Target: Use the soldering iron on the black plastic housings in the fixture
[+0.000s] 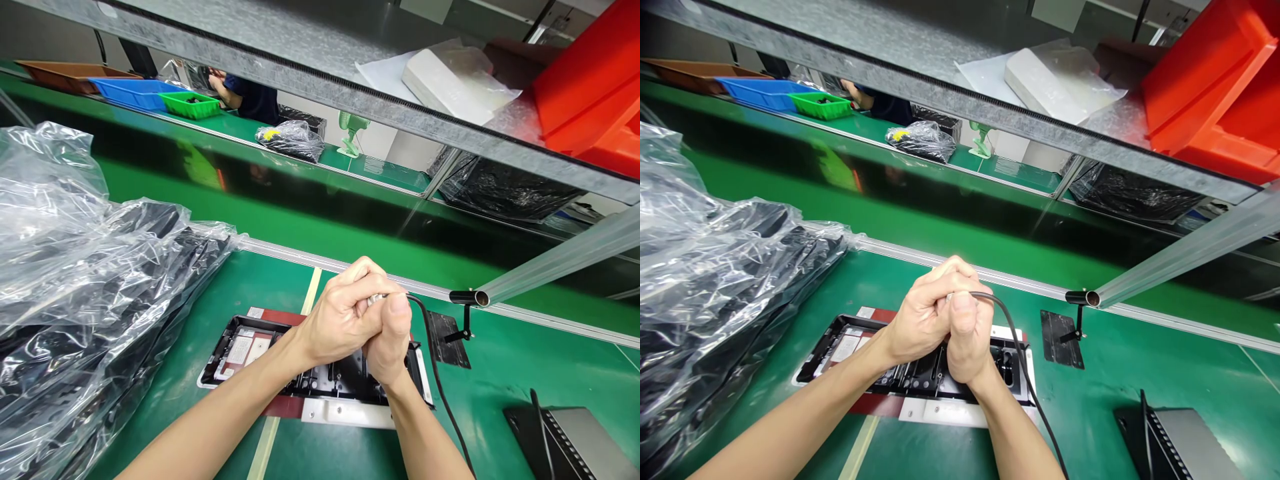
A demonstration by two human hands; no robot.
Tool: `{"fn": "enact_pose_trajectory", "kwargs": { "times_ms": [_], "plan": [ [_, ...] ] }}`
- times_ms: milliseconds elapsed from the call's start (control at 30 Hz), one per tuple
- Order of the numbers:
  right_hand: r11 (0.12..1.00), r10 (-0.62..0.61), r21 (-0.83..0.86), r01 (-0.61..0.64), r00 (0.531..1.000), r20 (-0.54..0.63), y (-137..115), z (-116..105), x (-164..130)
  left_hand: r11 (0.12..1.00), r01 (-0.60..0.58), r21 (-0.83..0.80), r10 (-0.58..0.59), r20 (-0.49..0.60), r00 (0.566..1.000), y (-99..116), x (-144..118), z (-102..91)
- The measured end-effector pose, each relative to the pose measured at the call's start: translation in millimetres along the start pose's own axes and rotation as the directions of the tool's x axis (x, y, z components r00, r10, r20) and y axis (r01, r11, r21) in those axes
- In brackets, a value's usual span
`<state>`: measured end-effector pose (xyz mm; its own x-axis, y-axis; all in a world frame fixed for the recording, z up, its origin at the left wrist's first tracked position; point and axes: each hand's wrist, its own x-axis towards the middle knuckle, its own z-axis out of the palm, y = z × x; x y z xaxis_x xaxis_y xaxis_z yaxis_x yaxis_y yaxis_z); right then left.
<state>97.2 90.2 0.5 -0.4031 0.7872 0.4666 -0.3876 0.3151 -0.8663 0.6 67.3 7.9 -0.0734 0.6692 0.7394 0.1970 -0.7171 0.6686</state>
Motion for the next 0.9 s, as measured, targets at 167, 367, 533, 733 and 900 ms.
{"fn": "enact_pose_trajectory", "kwargs": {
  "times_ms": [167,367,533,733,900],
  "plan": [
    [1.0,-0.009,-0.027,0.009,1.0,0.002,3.6,-1.8,-1.9,0.999,0.014,0.043,-0.014,-0.01,1.0,-1.0,-1.5,-0.3],
    [0.999,-0.006,-0.035,0.006,1.0,0.014,1.3,0.6,-1.6,0.997,-0.028,0.076,0.028,0.003,1.0,-0.4,-1.6,-1.5],
    [1.0,-0.008,-0.014,0.008,1.0,0.009,0.9,0.8,-0.7,0.992,-0.045,0.117,0.047,-0.011,0.999,-0.1,-1.2,-2.1],
    [1.0,0.013,0.024,-0.014,0.999,0.034,-2.0,1.1,-0.5,0.995,-0.05,0.09,0.048,0.014,0.999,-0.9,-1.7,-1.8],
    [1.0,0.003,-0.015,-0.002,1.0,0.027,-1.0,0.7,-0.8,0.992,-0.055,0.116,0.057,-0.013,0.998,-0.7,-1.9,-1.4]
  ]
}}
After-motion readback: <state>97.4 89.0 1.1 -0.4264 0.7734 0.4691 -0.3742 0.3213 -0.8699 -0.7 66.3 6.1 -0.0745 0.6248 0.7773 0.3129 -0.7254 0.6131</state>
